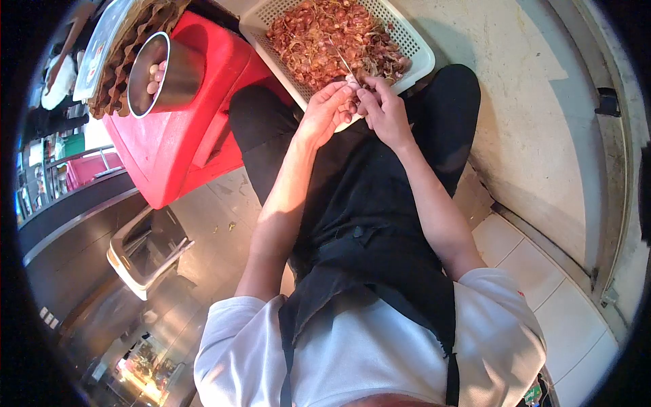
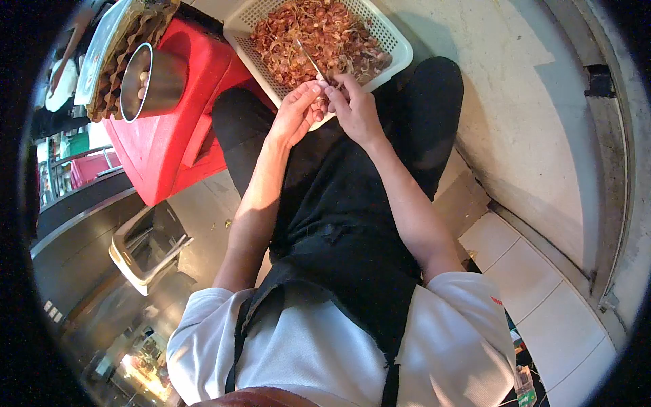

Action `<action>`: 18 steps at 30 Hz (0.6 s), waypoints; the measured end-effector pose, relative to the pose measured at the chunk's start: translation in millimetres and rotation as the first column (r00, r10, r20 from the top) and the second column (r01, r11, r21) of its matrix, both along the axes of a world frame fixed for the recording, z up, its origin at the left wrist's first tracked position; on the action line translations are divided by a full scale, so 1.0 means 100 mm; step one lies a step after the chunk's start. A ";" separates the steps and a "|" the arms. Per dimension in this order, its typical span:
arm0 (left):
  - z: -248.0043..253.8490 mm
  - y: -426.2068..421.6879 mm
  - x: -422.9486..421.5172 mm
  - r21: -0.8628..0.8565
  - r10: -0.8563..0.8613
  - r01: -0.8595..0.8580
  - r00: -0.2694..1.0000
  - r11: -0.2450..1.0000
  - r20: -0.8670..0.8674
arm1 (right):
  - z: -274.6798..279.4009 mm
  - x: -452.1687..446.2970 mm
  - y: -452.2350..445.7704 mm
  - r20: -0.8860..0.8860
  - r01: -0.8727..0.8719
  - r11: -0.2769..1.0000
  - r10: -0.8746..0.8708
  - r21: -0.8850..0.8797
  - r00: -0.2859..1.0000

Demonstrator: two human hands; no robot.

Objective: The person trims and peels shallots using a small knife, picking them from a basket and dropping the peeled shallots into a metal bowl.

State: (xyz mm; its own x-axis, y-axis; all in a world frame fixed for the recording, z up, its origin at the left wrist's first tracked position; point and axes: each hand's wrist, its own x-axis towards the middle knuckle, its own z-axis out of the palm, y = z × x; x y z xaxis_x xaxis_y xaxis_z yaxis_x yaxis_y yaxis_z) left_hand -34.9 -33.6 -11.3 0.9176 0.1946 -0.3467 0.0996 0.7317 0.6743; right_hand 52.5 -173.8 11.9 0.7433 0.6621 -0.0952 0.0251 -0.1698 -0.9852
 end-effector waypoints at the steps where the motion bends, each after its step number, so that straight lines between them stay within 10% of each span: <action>1: 0.01 -0.01 0.01 0.006 0.013 -0.013 1.000 1.000 -0.007 | 0.01 0.00 0.00 -0.052 -0.001 1.000 0.001 -0.001 0.999; 18: -0.04 -0.03 0.01 -0.004 0.080 -0.080 0.996 0.997 0.046 | 0.03 0.04 0.00 -0.096 0.151 0.989 -0.150 -0.001 0.984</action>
State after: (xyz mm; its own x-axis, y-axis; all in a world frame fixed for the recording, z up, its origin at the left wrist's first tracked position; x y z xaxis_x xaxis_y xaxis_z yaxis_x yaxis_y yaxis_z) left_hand -34.1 -36.3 -14.8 0.9141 0.2673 -0.3050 0.0097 0.7374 0.6754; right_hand 57.0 -174.1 14.6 0.8223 0.5439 -0.1674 -0.0951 -0.1586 -0.9828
